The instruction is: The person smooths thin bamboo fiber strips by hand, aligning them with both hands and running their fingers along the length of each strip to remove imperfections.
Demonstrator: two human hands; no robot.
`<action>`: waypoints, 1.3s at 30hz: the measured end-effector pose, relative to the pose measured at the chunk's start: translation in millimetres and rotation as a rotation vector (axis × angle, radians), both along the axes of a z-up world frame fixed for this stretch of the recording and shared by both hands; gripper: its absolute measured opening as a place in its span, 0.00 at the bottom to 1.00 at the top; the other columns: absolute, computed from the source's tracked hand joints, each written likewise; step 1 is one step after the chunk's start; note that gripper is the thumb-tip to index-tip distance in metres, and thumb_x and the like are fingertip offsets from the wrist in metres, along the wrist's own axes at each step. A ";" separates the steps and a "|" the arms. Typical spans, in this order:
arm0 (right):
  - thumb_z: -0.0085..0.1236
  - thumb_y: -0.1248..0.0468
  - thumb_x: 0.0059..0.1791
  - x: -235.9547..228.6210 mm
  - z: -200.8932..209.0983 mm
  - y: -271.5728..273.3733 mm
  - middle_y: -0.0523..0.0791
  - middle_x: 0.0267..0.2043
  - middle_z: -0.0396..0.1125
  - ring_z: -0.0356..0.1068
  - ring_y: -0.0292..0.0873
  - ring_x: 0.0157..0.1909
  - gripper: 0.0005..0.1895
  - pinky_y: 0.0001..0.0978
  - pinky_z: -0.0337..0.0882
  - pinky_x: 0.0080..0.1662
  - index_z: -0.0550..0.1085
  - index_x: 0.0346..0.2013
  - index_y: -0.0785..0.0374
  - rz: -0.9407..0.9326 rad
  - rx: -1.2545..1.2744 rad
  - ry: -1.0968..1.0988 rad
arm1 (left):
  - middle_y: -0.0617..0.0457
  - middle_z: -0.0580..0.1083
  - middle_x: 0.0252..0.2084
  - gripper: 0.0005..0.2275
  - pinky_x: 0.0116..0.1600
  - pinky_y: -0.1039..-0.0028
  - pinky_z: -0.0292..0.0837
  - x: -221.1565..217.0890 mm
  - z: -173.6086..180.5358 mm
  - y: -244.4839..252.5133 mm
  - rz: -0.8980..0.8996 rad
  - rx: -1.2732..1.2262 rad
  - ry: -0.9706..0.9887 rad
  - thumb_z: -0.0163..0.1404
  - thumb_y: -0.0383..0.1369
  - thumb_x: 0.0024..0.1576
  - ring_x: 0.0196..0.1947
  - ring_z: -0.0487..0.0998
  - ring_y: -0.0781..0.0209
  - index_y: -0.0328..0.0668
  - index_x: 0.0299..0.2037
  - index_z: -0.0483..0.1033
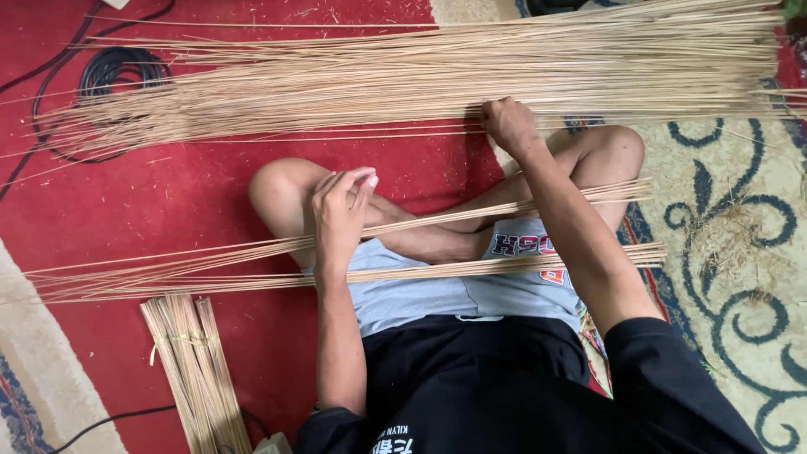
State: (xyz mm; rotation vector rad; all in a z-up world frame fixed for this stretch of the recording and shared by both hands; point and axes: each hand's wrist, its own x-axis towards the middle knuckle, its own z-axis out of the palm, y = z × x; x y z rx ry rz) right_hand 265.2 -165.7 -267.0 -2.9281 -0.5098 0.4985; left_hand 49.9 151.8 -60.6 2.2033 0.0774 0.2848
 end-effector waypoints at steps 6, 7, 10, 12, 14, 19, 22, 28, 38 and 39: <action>0.54 0.65 0.58 -29.3 108.1 12.3 0.44 0.16 0.69 0.70 0.47 0.19 0.09 0.38 0.70 0.27 0.77 0.43 0.70 0.105 0.403 -0.182 | 0.49 0.83 0.35 0.07 0.34 0.79 0.77 9.9 21.8 -6.3 0.139 -0.217 0.155 0.55 0.30 0.60 0.31 0.84 0.64 0.37 0.45 0.81; 0.54 0.65 0.58 -37.1 127.2 11.5 0.44 0.16 0.69 0.70 0.47 0.19 0.09 0.38 0.70 0.27 0.77 0.43 0.70 0.107 0.403 -0.181 | 0.49 0.83 0.35 0.07 0.34 0.79 0.77 13.0 13.9 -4.6 0.141 -0.217 0.155 0.55 0.30 0.60 0.31 0.84 0.64 0.37 0.45 0.81; 0.52 0.70 0.58 -59.5 170.6 4.7 0.49 0.26 0.74 0.72 0.43 0.23 0.06 0.32 0.70 0.26 0.75 0.42 0.72 0.042 0.659 -0.098 | 0.51 0.79 0.29 0.11 0.36 0.80 0.78 21.2 -11.9 0.2 0.140 -0.421 0.169 0.51 0.33 0.64 0.31 0.83 0.64 0.34 0.50 0.78; 0.55 0.66 0.58 -71.2 181.0 -7.0 0.44 0.29 0.75 0.77 0.47 0.36 0.06 0.38 0.74 0.44 0.74 0.50 0.59 -0.001 0.629 -0.140 | 0.46 0.77 0.25 0.18 0.38 0.80 0.75 30.0 -32.2 2.8 0.160 -0.694 0.203 0.46 0.43 0.68 0.25 0.78 0.66 0.34 0.57 0.70; 0.56 0.66 0.58 -85.7 195.1 -9.9 0.44 0.30 0.76 0.77 0.48 0.37 0.06 0.39 0.74 0.44 0.75 0.50 0.59 -0.024 0.629 -0.164 | 0.48 0.76 0.25 0.21 0.37 0.82 0.74 32.8 -19.8 -3.3 0.182 -0.738 0.158 0.46 0.45 0.67 0.25 0.77 0.68 0.33 0.59 0.68; 0.62 0.64 0.57 -115.1 200.8 -16.9 0.42 0.32 0.76 0.77 0.42 0.37 0.05 0.33 0.73 0.45 0.76 0.48 0.55 -0.140 0.702 -0.216 | 0.52 0.72 0.23 0.17 0.36 0.81 0.72 34.6 0.3 -13.2 0.264 -0.756 -0.109 0.44 0.44 0.69 0.25 0.74 0.69 0.39 0.52 0.77; 0.66 0.63 0.55 -137.1 202.0 -9.7 0.47 0.38 0.78 0.78 0.42 0.43 0.12 0.36 0.74 0.50 0.75 0.50 0.62 -0.304 0.930 -0.218 | 0.50 0.70 0.19 0.21 0.37 0.82 0.69 28.1 -8.3 -23.5 0.371 -0.789 -0.168 0.39 0.46 0.69 0.22 0.75 0.66 0.37 0.35 0.79; 0.51 0.64 0.58 -163.2 177.5 7.1 0.57 0.46 0.75 0.79 0.43 0.42 0.14 0.22 0.77 0.41 0.61 0.57 0.59 -0.662 1.916 0.077 | 0.48 0.67 0.20 0.21 0.32 0.76 0.70 9.1 -12.3 -56.1 0.183 -1.018 -0.095 0.40 0.40 0.70 0.21 0.71 0.62 0.34 0.28 0.73; 0.54 0.68 0.58 -204.2 205.4 -8.3 0.47 0.21 0.59 0.57 0.34 0.24 0.09 0.24 0.62 0.31 0.77 0.42 0.75 -0.660 1.627 -0.195 | 0.51 0.70 0.33 0.15 0.42 0.81 0.66 -22.5 21.5 -72.0 0.276 -0.927 -0.145 0.39 0.38 0.71 0.30 0.65 0.70 0.37 0.39 0.74; 0.56 0.72 0.55 -207.8 213.6 -2.8 0.48 0.18 0.59 0.59 0.36 0.22 0.07 0.26 0.63 0.30 0.77 0.39 0.77 -0.584 1.589 -0.192 | 0.52 0.67 0.26 0.16 0.42 0.81 0.67 -24.2 30.2 -82.6 0.192 -0.848 -0.093 0.40 0.38 0.70 0.27 0.66 0.68 0.33 0.39 0.77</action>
